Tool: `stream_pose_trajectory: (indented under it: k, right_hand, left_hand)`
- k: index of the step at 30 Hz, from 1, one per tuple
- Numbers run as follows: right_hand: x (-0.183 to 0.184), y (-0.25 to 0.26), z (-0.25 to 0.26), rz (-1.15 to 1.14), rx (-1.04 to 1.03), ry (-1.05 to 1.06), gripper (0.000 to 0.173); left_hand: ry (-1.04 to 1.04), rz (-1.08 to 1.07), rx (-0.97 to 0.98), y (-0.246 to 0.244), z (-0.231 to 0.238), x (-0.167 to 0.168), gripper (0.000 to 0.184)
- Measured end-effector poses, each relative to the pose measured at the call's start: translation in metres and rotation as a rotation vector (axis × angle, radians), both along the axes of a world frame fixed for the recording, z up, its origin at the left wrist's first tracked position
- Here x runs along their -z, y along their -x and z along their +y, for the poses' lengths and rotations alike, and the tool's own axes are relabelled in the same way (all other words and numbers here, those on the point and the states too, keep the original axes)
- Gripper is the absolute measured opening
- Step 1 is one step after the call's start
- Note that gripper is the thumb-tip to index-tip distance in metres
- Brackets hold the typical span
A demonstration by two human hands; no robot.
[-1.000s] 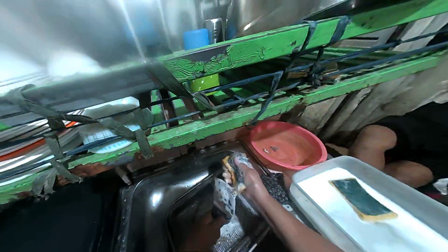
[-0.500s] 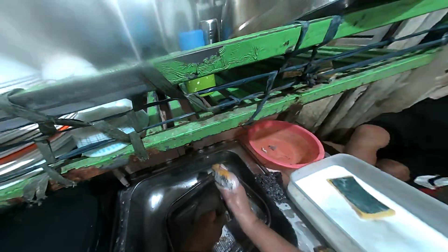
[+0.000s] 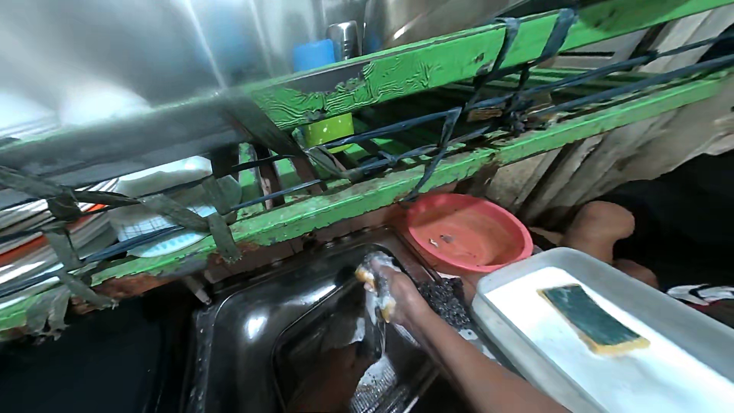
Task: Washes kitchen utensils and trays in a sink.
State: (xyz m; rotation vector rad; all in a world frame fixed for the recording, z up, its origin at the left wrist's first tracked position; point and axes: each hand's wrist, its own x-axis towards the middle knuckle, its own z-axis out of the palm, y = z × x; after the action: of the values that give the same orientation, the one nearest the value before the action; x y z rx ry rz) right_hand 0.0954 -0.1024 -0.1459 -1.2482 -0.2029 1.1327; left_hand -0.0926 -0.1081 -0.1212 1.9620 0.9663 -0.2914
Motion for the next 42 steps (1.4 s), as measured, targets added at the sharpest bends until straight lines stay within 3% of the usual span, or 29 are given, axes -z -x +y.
stream_pose_trajectory:
  k: [1,3,6,7,10,13,15,16,18,21,22,27,30,33,38,42]
  right_hand:
    - [-0.003,0.002,-0.004,-0.017,0.037,-0.036,0.030]
    - [-0.008,0.016,-0.018,-0.317,-0.041,-0.060,0.038]
    - [-0.008,0.037,-0.027,-0.936,-0.257,0.010,0.054]
    - [-0.008,0.034,-0.024,-0.971,-0.268,0.060,0.056]
    - [-0.012,0.015,-0.006,-0.725,-0.247,0.178,0.052]
    - [-0.006,0.003,0.001,-0.336,-0.098,0.051,0.030]
    - [-0.005,0.001,0.001,-0.107,0.040,-0.044,0.028]
    - [-0.006,0.002,-0.002,-0.111,0.079,-0.054,0.029]
    - [-0.003,0.015,-0.017,-0.391,0.011,-0.009,0.038]
    - [0.009,0.055,-0.040,-0.987,-0.169,-0.091,0.048]
    - [0.012,0.059,-0.037,-1.051,-0.163,-0.103,0.047]
    - [-0.002,0.022,-0.005,-0.490,-0.157,0.180,0.052]
    - [0.007,0.010,0.002,-0.399,-0.103,0.141,0.041]
    - [0.007,-0.002,0.004,-0.361,-0.072,0.221,0.043]
    - [0.007,-0.001,0.000,-0.609,-0.064,0.320,0.049]
    - [0.032,0.041,-0.028,-0.977,-0.050,-0.036,0.056]
  left_hand:
    - [0.038,-0.024,-0.081,0.000,0.002,-0.001,0.044]
    - [0.098,-0.051,-0.163,-0.001,0.008,0.001,0.043]
    - [0.045,-0.035,-0.107,-0.006,0.009,-0.002,0.043]
    - [0.006,-0.014,-0.053,-0.008,0.007,-0.004,0.045]
    - [-0.041,0.018,0.040,-0.010,0.001,-0.003,0.047]
    - [0.012,-0.006,-0.018,-0.008,-0.001,-0.004,0.045]
    - [0.081,-0.062,-0.158,-0.001,0.001,-0.001,0.041]
    - [0.120,-0.118,-0.233,0.003,0.004,0.002,0.037]
    - [0.190,-0.181,-0.344,0.006,0.010,0.002,0.034]
    - [0.171,-0.166,-0.328,0.003,0.014,0.002,0.034]
    - [0.149,-0.148,-0.296,0.001,0.014,0.002,0.035]
    - [0.057,-0.042,-0.130,-0.003,0.007,0.002,0.045]
    - [0.051,-0.055,-0.127,-0.006,0.005,-0.001,0.045]
    - [0.051,-0.080,-0.130,0.001,0.008,-0.013,0.052]
    - [-0.018,-0.081,-0.144,0.004,0.002,-0.010,0.042]
    - [0.006,-0.052,-0.248,-0.008,0.007,-0.003,0.049]
